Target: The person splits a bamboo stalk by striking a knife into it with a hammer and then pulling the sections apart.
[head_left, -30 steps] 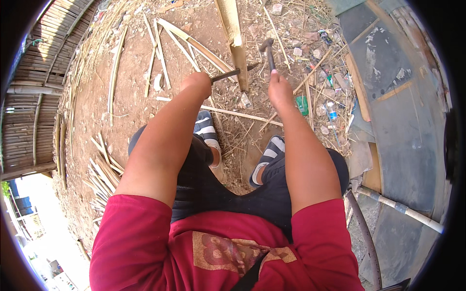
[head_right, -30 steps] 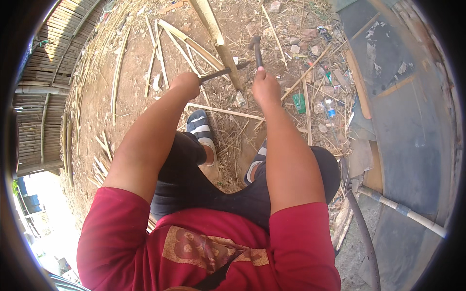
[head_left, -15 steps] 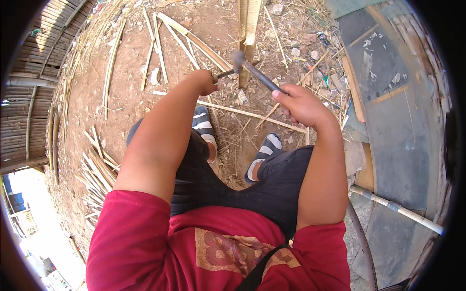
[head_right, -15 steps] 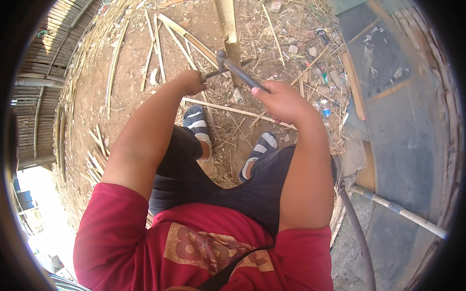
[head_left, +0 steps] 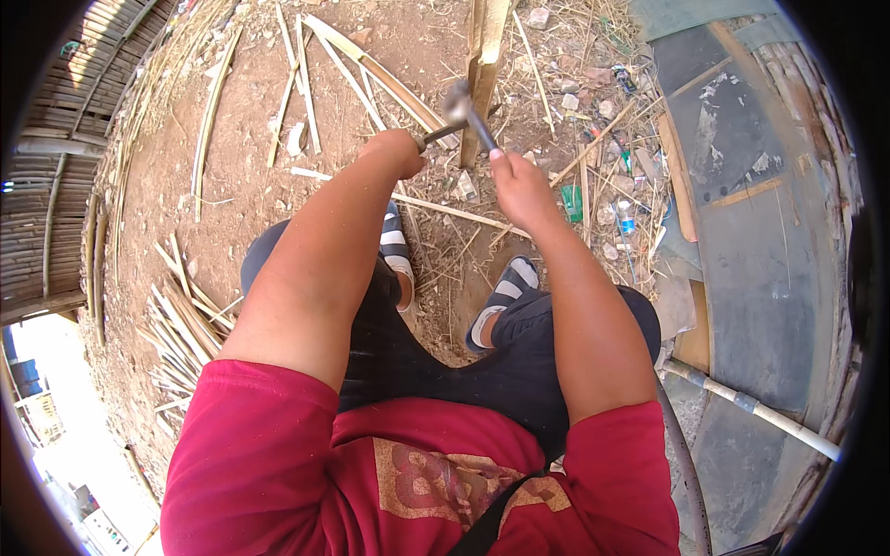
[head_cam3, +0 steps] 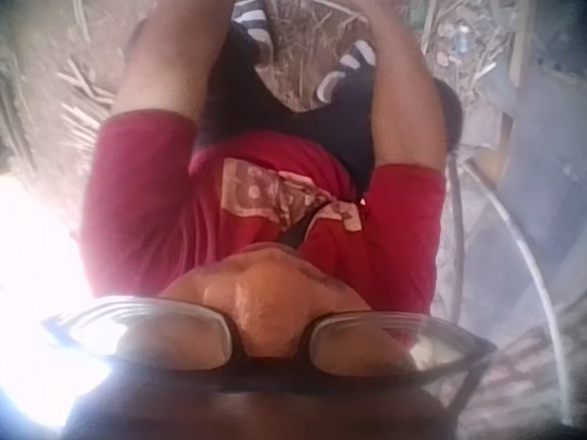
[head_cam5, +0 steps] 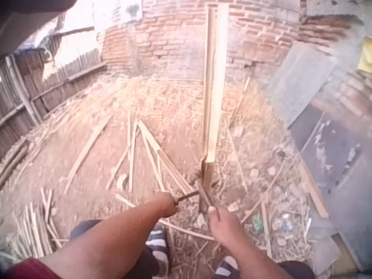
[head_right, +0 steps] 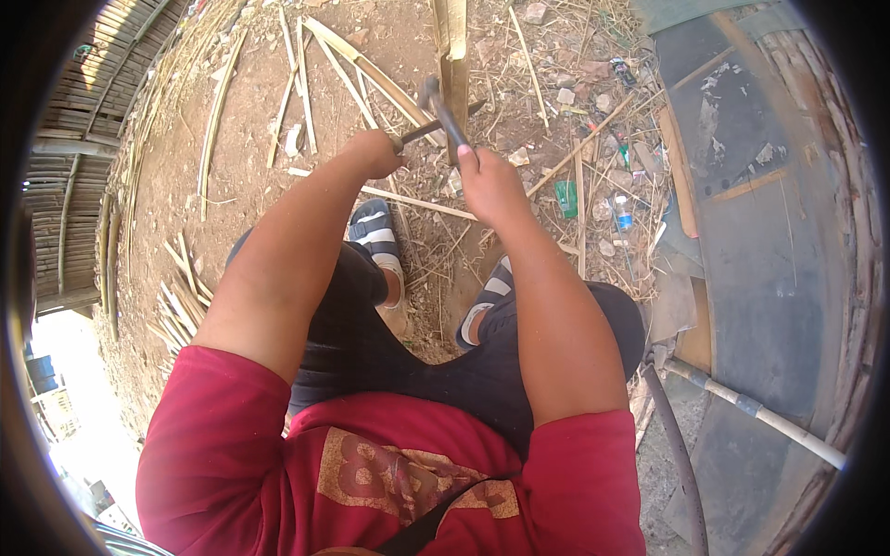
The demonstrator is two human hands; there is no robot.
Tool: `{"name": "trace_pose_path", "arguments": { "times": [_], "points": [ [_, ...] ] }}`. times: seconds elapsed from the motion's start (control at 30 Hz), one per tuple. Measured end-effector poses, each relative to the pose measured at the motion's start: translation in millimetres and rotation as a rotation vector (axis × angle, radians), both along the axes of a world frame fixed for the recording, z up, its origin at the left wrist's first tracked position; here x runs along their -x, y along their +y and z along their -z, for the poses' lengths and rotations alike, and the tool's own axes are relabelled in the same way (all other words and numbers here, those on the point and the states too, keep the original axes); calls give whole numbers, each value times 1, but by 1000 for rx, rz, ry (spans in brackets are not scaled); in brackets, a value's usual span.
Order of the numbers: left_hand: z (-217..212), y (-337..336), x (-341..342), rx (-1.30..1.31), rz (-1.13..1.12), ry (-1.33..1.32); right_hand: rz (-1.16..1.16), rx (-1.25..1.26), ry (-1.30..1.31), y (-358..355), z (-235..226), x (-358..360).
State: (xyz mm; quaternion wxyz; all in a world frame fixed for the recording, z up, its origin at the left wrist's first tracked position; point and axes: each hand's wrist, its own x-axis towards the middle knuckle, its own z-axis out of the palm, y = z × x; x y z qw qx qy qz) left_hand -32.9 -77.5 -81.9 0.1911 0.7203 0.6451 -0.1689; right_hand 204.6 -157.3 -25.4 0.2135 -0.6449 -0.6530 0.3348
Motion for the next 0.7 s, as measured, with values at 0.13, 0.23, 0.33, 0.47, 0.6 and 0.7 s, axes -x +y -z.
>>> {"name": "trace_pose_path", "arguments": {
  "times": [0.13, 0.23, 0.33, 0.47, 0.6, 0.7],
  "points": [
    [7, 2, -7, 11, -59, -30, 126, -149, 155, 0, -15, 20],
    [6, -6, -5, 23, 20, -4, 69, -7, -27, -8, 18, 22],
    [2, -5, -5, 9, 21, 5, 70, 44, -26, -2, 9, 16],
    [8, 1, -4, 14, -11, -32, 111, 33, 182, 0, -12, 20],
    [-7, -12, -12, 44, 6, 49, -14, 109, -70, -5, 35, 17],
    [7, -7, -5, 0, -11, 27, -11, 104, -6, 0, 17, 18]
  ]
}}
